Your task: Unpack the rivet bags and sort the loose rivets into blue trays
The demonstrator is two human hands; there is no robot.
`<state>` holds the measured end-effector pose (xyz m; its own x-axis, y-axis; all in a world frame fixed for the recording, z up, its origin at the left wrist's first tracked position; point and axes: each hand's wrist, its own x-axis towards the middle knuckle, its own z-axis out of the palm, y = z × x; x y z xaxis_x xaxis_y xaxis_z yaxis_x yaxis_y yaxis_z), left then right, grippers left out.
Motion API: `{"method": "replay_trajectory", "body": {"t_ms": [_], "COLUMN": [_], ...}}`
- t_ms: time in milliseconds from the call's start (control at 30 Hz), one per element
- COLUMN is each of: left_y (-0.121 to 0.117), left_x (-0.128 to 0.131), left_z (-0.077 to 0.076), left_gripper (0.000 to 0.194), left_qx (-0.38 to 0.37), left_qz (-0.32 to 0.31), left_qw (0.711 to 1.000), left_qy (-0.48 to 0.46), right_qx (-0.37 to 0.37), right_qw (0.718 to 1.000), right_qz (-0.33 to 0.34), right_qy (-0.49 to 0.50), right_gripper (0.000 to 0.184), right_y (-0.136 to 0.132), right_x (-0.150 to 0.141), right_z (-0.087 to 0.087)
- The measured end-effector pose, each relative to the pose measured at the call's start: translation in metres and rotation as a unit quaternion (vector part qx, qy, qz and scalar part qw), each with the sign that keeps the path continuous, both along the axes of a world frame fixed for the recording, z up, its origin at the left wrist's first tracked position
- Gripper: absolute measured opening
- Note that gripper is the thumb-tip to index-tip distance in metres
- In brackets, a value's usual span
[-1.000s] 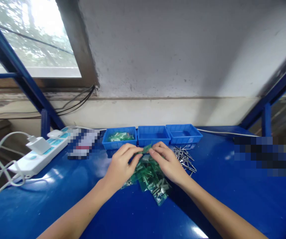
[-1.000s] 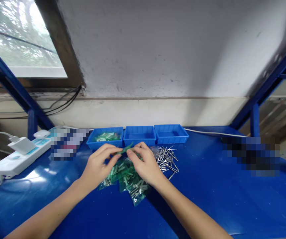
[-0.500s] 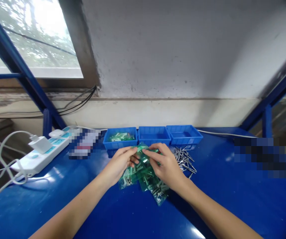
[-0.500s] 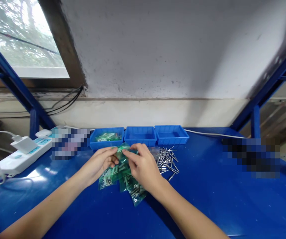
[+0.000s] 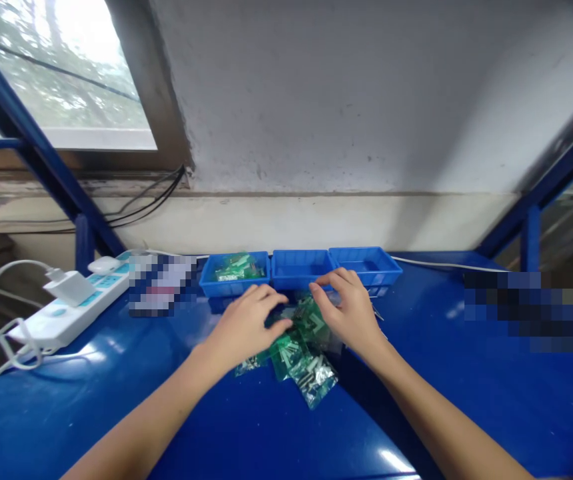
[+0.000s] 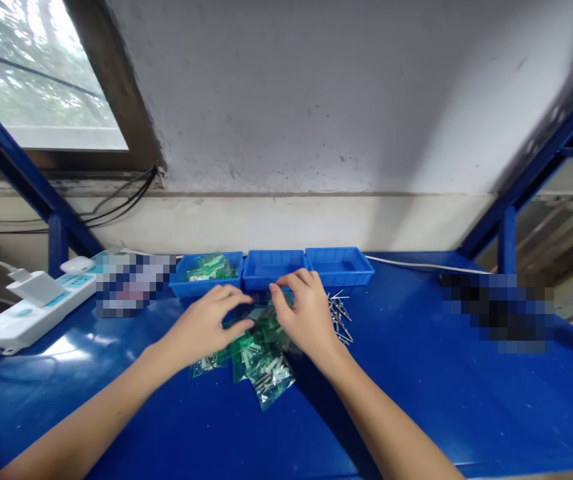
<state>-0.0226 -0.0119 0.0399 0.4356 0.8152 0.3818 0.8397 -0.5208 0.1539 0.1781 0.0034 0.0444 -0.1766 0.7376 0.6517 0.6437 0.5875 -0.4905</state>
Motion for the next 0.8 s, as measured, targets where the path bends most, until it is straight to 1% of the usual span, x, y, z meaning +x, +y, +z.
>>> {"method": "replay_trajectory", "body": {"t_ms": [67, 100, 167, 267, 333, 367, 467, 500, 600, 667, 700, 733, 800], "left_y": [-0.005, -0.005, -0.003, 0.001, 0.003, 0.004, 0.008, 0.010, 0.011, 0.008, 0.005, 0.003, -0.002], "left_x": [0.013, 0.017, 0.020, 0.017, 0.014, 0.013, 0.016, 0.017, 0.019, 0.017, 0.014, 0.011, 0.005], "left_z": [-0.010, -0.012, -0.013, -0.011, -0.012, -0.013, -0.019, -0.021, -0.022, -0.020, -0.018, -0.017, -0.015], "left_gripper": [0.016, 0.010, 0.011, 0.014, 0.013, 0.017, 0.033, 0.033, 0.022, 0.022, 0.023, 0.023, 0.025], "left_qx": [-0.021, -0.019, -0.017, -0.021, -0.018, -0.017, -0.027, -0.031, -0.029, -0.010, 0.009, 0.034, 0.093], "left_qz": [-0.019, -0.015, -0.001, 0.029, 0.036, 0.035, 0.042, 0.048, 0.072, 0.087, 0.081, 0.062, -0.007], "left_qw": [0.999, 0.999, 0.999, 0.999, 0.999, 0.999, 0.999, 0.998, 0.996, 0.996, 0.997, 0.997, 0.987], "left_qy": [0.031, 0.043, 0.049, 0.013, -0.005, -0.006, 0.020, 0.031, 0.045, 0.025, -0.002, -0.039, -0.128], "right_qx": [-0.027, -0.043, -0.084, -0.179, -0.230, -0.242, -0.253, -0.255, -0.258, -0.260, -0.263, -0.267, -0.285], "right_qw": [0.999, 0.998, 0.995, 0.980, 0.967, 0.963, 0.959, 0.958, 0.958, 0.957, 0.956, 0.955, 0.947], "right_qz": [0.013, 0.023, 0.047, 0.086, 0.091, 0.088, 0.078, 0.079, 0.087, 0.092, 0.092, 0.091, 0.088], "right_qy": [-0.021, -0.029, -0.027, 0.021, 0.061, 0.077, 0.100, 0.102, 0.093, 0.088, 0.090, 0.094, 0.121], "right_gripper": [0.021, 0.022, 0.022, 0.027, 0.030, 0.031, 0.033, 0.033, 0.033, 0.033, 0.034, 0.036, 0.040], "right_y": [-0.001, -0.002, -0.004, -0.005, -0.003, -0.001, 0.001, 0.001, -0.002, -0.003, -0.004, -0.003, -0.003], "right_x": [-0.001, -0.002, -0.005, -0.008, -0.008, -0.008, -0.008, -0.009, -0.012, -0.013, -0.014, -0.014, -0.014], "right_z": [0.000, 0.000, 0.001, 0.000, -0.001, -0.001, -0.003, -0.003, -0.003, -0.003, -0.004, -0.004, -0.004]}}
